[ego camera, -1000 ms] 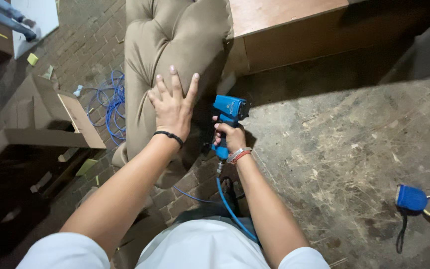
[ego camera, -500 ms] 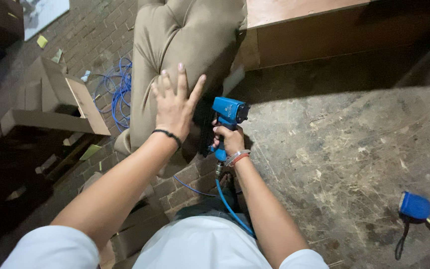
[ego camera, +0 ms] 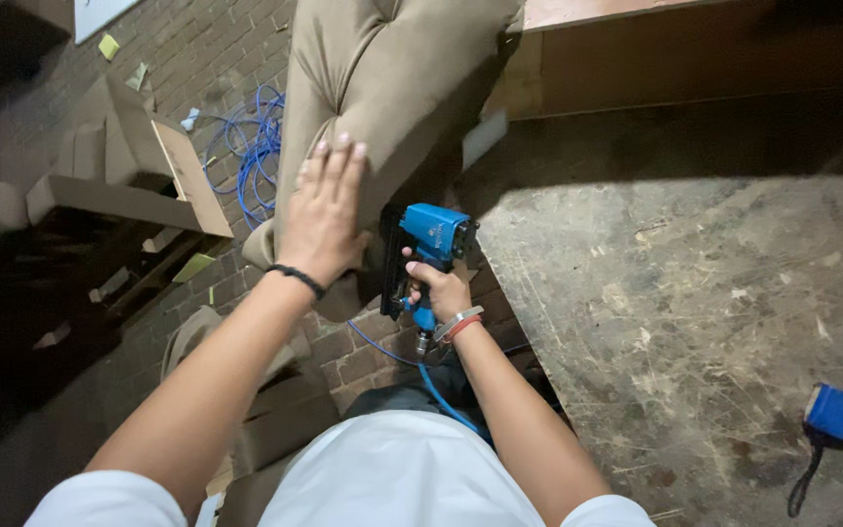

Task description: The person stretches brown tufted fabric over the foam and wooden frame of a furniture piece, pulls the fabric edges taut around the frame, and uses a pneumatic nail gun to fasten the fabric to the wood. They also use scissors to trim excess fabric and press the tufted surface to shape it.

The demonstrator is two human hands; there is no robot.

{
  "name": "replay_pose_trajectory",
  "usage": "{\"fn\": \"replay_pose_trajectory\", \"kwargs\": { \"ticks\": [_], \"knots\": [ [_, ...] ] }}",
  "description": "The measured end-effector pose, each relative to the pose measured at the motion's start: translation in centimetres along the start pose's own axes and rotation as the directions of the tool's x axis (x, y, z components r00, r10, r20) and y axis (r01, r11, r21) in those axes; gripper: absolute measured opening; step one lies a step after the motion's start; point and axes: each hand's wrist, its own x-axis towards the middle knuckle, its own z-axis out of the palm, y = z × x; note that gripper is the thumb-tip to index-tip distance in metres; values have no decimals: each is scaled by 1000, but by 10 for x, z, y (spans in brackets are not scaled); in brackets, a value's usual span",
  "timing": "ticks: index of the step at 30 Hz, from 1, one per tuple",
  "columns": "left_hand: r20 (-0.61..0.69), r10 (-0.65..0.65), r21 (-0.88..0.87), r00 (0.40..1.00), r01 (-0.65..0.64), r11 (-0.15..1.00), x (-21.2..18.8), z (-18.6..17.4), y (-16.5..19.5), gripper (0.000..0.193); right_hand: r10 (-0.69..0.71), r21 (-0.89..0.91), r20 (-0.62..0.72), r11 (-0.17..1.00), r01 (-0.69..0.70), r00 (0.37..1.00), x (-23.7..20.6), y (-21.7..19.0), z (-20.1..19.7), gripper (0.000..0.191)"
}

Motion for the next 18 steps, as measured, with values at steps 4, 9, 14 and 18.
{"fn": "replay_pose_trajectory", "kwargs": {
  "ticks": [4, 9, 14, 18],
  "knots": [
    [-34, -151, -99, 988, 147, 984, -29, -6, -7, 127, -22, -7, 24, 1000, 22, 999, -11, 1, 7, 27],
    [-77, -235, -63, 969, 230, 971, -40, 3, -2, 127, -36, 10, 33, 999, 36, 999, -21, 1, 14, 34],
    [-124, -220, -81, 968, 211, 974, -43, 5, -4, 129, -60, -95, -65, 994, 54, 996, -22, -3, 21, 34],
    [-112, -222, -86, 969, 213, 973, -45, 2, -5, 128, -53, -95, 13, 994, 54, 998, -25, -14, 18, 31]
  ]
}}
